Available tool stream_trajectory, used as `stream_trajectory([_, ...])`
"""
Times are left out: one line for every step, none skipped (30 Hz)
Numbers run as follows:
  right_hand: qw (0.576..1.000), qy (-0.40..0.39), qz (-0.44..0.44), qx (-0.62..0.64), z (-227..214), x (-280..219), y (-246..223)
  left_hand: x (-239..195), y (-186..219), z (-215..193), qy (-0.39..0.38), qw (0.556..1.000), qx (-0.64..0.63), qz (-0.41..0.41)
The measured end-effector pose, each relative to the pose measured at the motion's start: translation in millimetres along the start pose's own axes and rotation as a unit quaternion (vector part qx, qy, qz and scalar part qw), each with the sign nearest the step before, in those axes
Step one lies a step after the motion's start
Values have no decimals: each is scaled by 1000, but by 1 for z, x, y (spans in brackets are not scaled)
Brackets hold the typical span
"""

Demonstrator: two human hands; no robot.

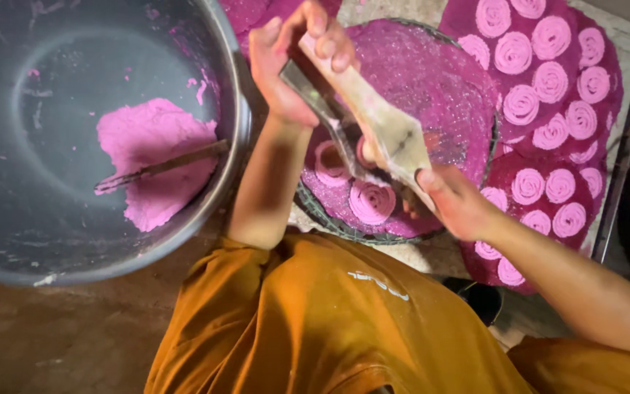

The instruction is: The person scoops pink dough from a metal bowl and loads it into a manual extruder. They then press the dough through the tool to form rose-shaped spirals onto a tray. The person repeats this process to fill the tray with multiple dough roses.

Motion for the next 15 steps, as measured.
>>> stream_trajectory([1000, -4, 11, 13, 3, -5, 4, -5, 0, 3, -2, 1000, 7, 0])
stream_trajectory([999, -10, 22, 27, 4, -11, 9, -11, 0, 6, -2, 1000, 15, 1])
stream_trajectory([999, -7, 29, 35, 3, -17, 12, -15, -4, 11, 0, 1000, 11, 9])
stream_trajectory([998, -5, 36, 42, -1, -23, 14, -16, -8, 17, 2, 1000, 9, 19])
stream_trajectory([998, -3, 42, 49, -4, -28, 17, -18, -9, 23, 4, 1000, 6, 29])
stream_trajectory([997, -16, 43, 69, -4, -34, 19, -21, -14, 27, 11, 1000, 6, 15])
stream_trajectory([995, -29, 45, 88, -4, -38, 22, -25, -17, 31, 18, 1000, 6, 1])
stream_trajectory([992, -41, 46, 108, -3, -43, 24, -29, -19, 36, 25, 1000, 6, -15])
stream_trajectory([992, -54, 35, 107, -2, -46, 26, -33, -20, 39, 35, 999, 13, -27])
stream_trajectory([992, -66, 25, 106, 1, -49, 28, -38, -19, 41, 46, 998, 20, -40])
stream_trajectory([991, -77, 15, 106, 3, -52, 29, -42, -20, 42, 57, 997, 27, -54])
stream_trajectory([994, -72, 12, 88, 5, -54, 32, -48, -20, 42, 75, 995, 16, -68])
stream_trajectory([995, -66, 9, 69, 6, -56, 35, -54, -21, 41, 93, 992, 5, -82])
stream_trajectory([997, -61, 6, 51, 9, -57, 38, -60, -22, 41, 113, 989, -5, -96])
stream_trajectory([997, -59, 13, 55, 13, -59, 42, -66, -22, 45, 107, 990, -13, -96])
Point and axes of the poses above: each hand's wrist, its own x-axis towards the middle knuckle, its own z-axis out of the palm, y = z × x, the point moved 9 cm from there along x, towards the middle knuckle, and after that the axes turned 11 degrees about x, right-handed, at the moved point
